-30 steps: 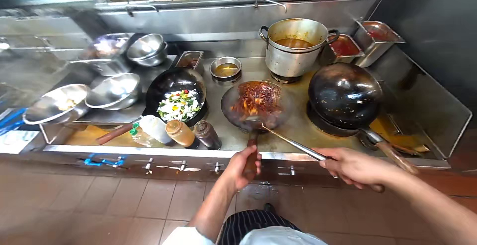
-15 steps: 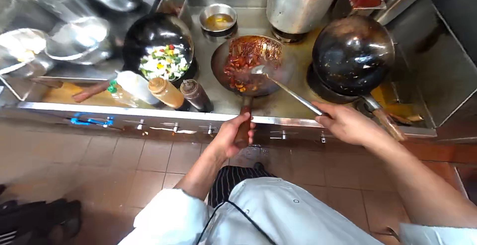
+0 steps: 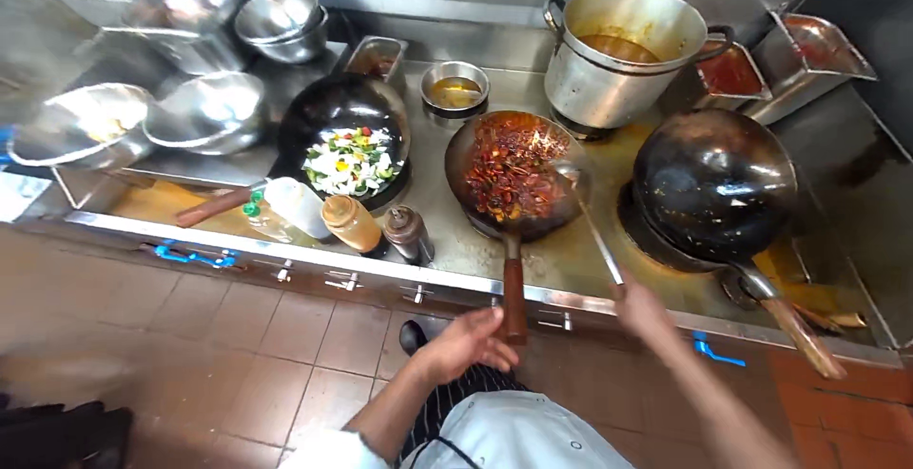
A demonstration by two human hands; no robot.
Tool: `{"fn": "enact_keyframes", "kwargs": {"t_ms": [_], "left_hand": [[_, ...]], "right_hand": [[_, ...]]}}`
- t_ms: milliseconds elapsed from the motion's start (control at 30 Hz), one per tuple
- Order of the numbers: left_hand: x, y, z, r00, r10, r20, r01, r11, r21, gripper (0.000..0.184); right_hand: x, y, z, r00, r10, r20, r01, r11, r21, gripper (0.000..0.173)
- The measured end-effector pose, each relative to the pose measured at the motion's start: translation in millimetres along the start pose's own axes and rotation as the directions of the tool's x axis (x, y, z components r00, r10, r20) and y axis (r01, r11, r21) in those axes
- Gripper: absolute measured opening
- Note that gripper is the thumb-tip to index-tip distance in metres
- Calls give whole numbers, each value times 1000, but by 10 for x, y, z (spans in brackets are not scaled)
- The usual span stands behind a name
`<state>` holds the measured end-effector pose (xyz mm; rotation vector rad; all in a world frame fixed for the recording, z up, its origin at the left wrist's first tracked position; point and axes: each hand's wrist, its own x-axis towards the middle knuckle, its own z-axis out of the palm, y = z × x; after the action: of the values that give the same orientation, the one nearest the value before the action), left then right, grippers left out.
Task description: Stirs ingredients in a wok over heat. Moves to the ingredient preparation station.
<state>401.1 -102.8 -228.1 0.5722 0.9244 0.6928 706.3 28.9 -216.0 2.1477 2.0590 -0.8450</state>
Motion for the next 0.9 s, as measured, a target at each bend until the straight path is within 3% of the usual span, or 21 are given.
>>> {"fn": "enact_keyframes", "kwargs": {"t_ms": [67, 133, 233, 300, 400, 467, 533, 600, 667, 733, 767, 833, 900], "left_hand": [[-253, -222, -344, 1000, -22, 7, 20, 977, 212, 48], [-512, -472, -831, 995, -75, -67, 97, 880, 465, 50], [-884, -873, -1639, 981, -97, -166, 184, 726, 663, 53], [-1136, -1010, -2064, 976, -58, -212, 190, 707, 682, 56], [-1487, -874, -2434, 959, -88, -268, 239, 758, 606, 59], [-1651, -752, -2604, 947, -123, -297, 277, 784, 555, 58], [-1765, -674, -2745, 940, -145, -308, 295, 798, 526, 58], [-1847, -633, -2859, 938, -148, -313, 298, 808, 509, 59], [-1914, -636, -2955, 935, -134, -328, 285, 834, 473, 59], [-1956, -663, -3042, 932, -123, -342, 268, 868, 419, 61], [-1963, -668, -3084, 931, -120, -344, 259, 881, 395, 62], [-1933, -653, -3187, 937, -121, -328, 247, 893, 377, 62], [-1898, -649, -3299, 944, -127, -303, 244, 889, 387, 62]], "right_hand": [[143, -136, -391, 999, -24, -43, 26, 998, 51, 49], [214, -504, -597, 997, -45, -63, 58, 972, 227, 45], [172, -1509, -798, 994, -99, 44, 64, 866, 497, 36], [237, -2295, -787, 975, -159, 156, 54, 847, 528, 28], [617, -3412, -494, 926, -272, 260, 161, 911, 378, 36], [990, -4013, -168, 902, -343, 263, 320, 939, 127, 40], [1251, -4435, 139, 889, -391, 240, 429, 893, -136, 39], [1233, -4654, 284, 885, -362, 294, 432, 873, -225, 38], [1014, -4680, 333, 877, -285, 387, 361, 922, -137, 33], [933, -4584, 397, 811, -209, 547, 142, 976, 163, 28], [954, -4518, 433, 764, -208, 611, -18, 939, 342, 28], [1024, -4403, 510, 706, -261, 658, -286, 746, 602, 27], [1002, -4333, 555, 704, -294, 647, -380, 613, 692, 29]]}}
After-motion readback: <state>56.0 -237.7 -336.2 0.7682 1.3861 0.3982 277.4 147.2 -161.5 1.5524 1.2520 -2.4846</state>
